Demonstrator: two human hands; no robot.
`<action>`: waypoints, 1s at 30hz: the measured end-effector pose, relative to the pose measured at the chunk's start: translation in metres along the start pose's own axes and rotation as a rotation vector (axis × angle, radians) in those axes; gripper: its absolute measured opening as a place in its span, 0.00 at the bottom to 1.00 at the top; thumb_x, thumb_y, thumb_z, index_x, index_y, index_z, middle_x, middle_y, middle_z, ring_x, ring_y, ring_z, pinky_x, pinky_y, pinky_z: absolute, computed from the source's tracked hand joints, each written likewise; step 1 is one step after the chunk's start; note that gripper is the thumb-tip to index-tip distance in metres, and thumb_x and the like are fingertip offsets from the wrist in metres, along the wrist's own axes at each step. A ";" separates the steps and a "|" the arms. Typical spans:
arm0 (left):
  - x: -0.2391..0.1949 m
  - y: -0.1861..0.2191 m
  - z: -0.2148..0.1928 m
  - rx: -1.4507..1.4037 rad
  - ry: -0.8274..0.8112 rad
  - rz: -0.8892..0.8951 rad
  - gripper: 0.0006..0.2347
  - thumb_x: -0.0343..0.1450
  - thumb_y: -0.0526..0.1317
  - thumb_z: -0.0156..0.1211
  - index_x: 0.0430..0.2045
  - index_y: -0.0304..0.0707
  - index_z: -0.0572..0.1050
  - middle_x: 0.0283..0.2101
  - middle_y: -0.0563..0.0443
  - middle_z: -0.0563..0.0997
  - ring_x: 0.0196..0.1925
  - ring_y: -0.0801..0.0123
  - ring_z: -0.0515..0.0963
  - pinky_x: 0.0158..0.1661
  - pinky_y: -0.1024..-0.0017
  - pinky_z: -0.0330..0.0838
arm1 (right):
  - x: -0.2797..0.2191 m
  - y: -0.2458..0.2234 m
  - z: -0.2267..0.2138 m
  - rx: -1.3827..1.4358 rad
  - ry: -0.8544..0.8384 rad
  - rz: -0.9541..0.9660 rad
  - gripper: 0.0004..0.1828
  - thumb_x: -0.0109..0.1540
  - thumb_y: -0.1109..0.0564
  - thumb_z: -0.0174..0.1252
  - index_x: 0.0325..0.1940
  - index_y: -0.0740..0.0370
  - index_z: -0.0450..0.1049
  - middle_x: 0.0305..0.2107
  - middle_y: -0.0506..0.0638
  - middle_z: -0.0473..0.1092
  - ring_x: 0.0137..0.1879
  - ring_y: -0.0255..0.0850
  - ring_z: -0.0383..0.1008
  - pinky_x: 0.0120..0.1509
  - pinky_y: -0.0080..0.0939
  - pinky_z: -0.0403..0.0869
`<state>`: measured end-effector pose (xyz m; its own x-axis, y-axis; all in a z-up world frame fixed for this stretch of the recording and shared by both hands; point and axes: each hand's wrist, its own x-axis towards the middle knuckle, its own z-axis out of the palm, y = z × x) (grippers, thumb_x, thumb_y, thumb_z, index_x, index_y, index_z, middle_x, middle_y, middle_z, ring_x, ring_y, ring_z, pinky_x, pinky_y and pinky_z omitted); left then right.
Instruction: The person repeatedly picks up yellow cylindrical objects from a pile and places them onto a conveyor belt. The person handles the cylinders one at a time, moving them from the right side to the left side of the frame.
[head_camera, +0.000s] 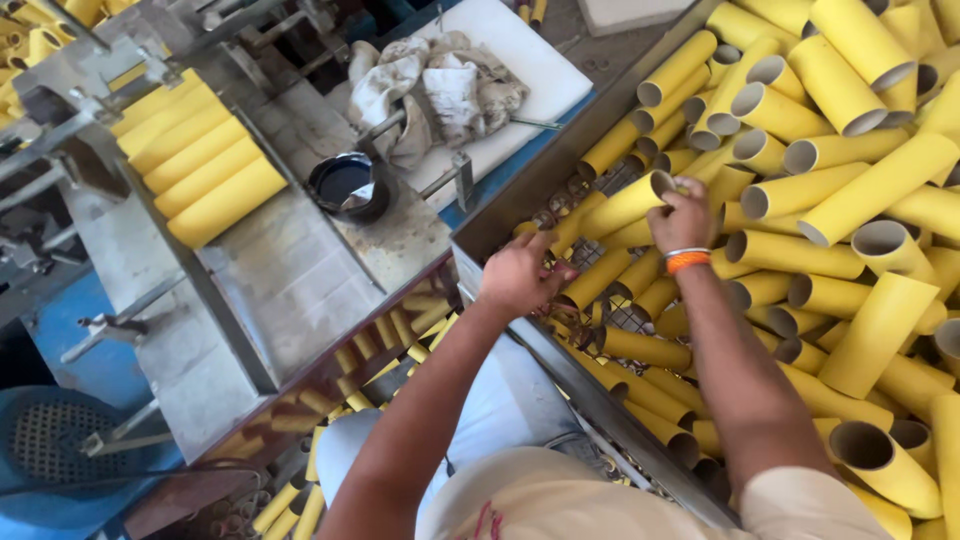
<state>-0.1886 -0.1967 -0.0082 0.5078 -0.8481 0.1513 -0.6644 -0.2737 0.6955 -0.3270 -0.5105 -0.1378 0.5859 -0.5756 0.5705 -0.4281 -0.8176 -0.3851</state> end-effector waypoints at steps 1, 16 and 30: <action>0.000 0.003 -0.010 -0.075 0.051 0.067 0.26 0.64 0.52 0.68 0.54 0.41 0.72 0.56 0.40 0.76 0.58 0.45 0.76 0.56 0.53 0.71 | 0.011 -0.018 -0.021 0.101 -0.009 -0.029 0.10 0.53 0.62 0.65 0.39 0.67 0.81 0.52 0.61 0.73 0.53 0.54 0.75 0.55 0.47 0.73; -0.090 -0.062 -0.201 0.706 0.358 -0.148 0.52 0.50 0.57 0.79 0.70 0.51 0.53 0.69 0.31 0.60 0.74 0.42 0.56 0.70 0.39 0.44 | 0.057 -0.389 0.082 1.263 -0.674 0.277 0.06 0.58 0.64 0.58 0.32 0.71 0.77 0.27 0.52 0.73 0.32 0.40 0.73 0.38 0.40 0.73; -0.111 -0.300 -0.231 0.953 -0.057 -0.573 0.37 0.64 0.52 0.61 0.72 0.58 0.55 0.74 0.32 0.53 0.76 0.39 0.52 0.70 0.41 0.41 | 0.033 -0.322 0.029 0.735 -0.641 -0.234 0.21 0.61 0.58 0.67 0.57 0.63 0.75 0.57 0.56 0.70 0.52 0.41 0.76 0.57 0.41 0.76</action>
<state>0.0808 0.0836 -0.0714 0.8648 -0.4973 -0.0693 -0.5013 -0.8473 -0.1757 -0.1496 -0.2666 -0.0157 0.9539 -0.1227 0.2739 0.1500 -0.5956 -0.7892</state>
